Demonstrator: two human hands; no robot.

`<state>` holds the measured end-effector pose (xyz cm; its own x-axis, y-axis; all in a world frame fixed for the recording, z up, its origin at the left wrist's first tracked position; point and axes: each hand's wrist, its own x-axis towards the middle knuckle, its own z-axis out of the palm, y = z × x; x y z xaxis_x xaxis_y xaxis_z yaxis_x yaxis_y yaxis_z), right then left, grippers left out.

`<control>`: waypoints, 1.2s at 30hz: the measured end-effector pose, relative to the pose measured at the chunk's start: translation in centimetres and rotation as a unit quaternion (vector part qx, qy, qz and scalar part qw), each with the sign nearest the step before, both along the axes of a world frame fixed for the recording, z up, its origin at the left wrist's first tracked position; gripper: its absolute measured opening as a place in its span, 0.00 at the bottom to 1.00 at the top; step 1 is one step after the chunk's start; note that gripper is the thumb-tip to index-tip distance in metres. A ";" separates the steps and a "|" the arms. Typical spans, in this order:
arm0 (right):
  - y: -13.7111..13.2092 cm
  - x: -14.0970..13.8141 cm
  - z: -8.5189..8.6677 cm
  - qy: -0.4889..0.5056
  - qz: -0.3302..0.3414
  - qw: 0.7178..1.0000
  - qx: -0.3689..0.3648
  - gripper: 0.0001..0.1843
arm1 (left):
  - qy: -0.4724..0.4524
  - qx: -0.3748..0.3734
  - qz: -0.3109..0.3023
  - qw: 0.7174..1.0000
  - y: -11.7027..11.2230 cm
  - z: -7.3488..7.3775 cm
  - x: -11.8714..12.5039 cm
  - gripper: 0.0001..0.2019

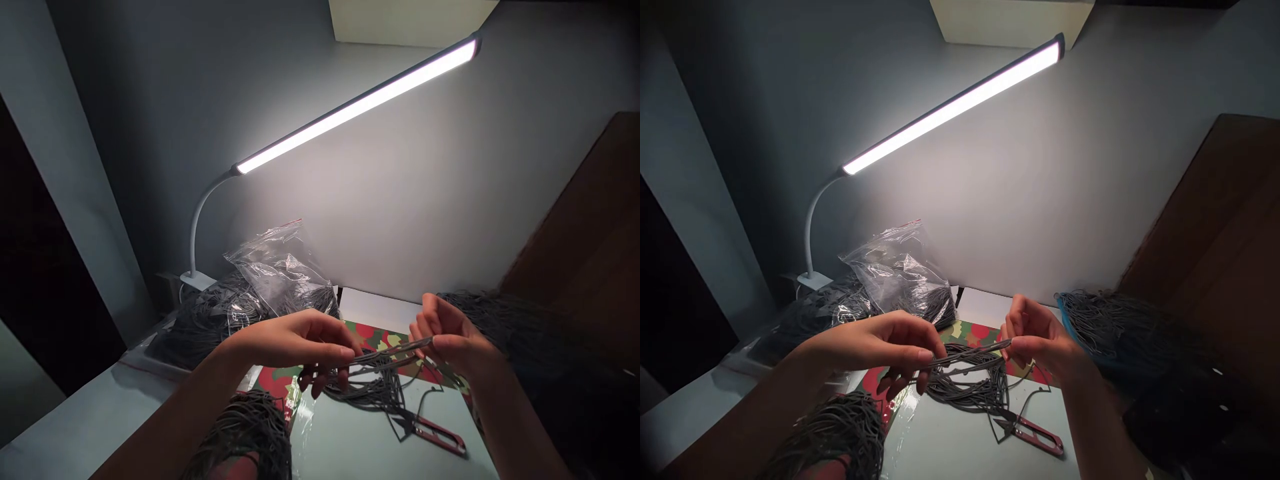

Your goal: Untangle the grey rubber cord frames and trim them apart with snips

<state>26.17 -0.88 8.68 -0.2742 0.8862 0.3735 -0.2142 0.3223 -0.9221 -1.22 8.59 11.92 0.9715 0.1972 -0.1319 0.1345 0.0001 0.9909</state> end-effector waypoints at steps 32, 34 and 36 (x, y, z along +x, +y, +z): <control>0.3 -3.2 0.2 -0.067 0.190 0.979 -0.026 0.07 | -0.061 -0.047 -0.019 0.997 0.1 -0.3 0.5 0.08; 0.4 -3.2 0.0 -0.049 0.189 0.980 -0.034 0.08 | -0.060 -0.049 -0.025 0.997 0.2 -0.5 0.5 0.08; 0.4 -3.3 0.0 -0.037 0.189 0.980 -0.045 0.09 | -0.059 -0.050 -0.028 0.997 0.2 -0.7 0.6 0.08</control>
